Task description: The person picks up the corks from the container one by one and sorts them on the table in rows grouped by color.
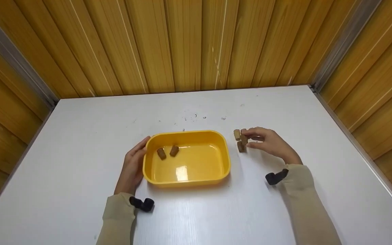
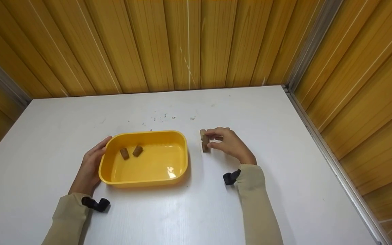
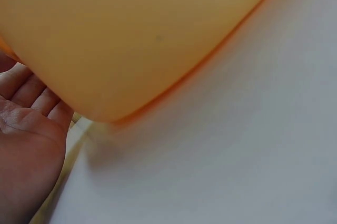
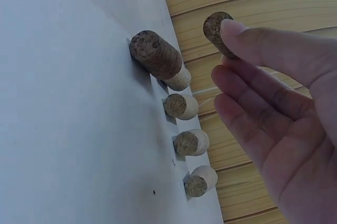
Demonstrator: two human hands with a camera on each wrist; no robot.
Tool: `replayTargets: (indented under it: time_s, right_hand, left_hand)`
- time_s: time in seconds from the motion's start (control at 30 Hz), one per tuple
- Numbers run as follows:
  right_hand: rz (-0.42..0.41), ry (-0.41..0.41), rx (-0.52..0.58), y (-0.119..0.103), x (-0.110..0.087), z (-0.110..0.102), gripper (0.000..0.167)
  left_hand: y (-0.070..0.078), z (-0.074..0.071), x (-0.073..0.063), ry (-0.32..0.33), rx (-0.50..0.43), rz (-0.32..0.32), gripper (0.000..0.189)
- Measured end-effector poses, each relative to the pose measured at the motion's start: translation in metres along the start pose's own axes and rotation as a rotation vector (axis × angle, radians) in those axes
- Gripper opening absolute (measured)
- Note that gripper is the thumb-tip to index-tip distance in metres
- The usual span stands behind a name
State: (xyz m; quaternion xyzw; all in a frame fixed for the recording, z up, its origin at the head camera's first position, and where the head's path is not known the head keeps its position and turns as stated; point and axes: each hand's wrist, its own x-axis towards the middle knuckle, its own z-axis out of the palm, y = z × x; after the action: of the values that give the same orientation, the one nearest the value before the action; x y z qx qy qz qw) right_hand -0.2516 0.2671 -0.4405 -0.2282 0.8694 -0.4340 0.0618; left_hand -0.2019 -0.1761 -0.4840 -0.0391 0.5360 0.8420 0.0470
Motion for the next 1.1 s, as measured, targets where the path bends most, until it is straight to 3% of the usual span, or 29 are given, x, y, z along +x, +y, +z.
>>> replayTargets:
  time_s: [0.5,0.73,1.1]
  right_hand:
    - [0.095,0.003,-0.04,0.014,-0.008,-0.001,0.043]
    - [0.136,-0.011,-0.053,0.02,-0.008,0.0,0.042]
    - [0.204,-0.018,-0.083,0.017,-0.008,0.002,0.043]
  left_hand:
    - [0.0,-0.001,0.001,0.008,0.01,-0.008,0.047]
    - [-0.001,-0.001,0.0,-0.019,0.002,-0.006,0.048]
    - [0.0,-0.002,0.001,-0.02,-0.019,-0.007,0.047]
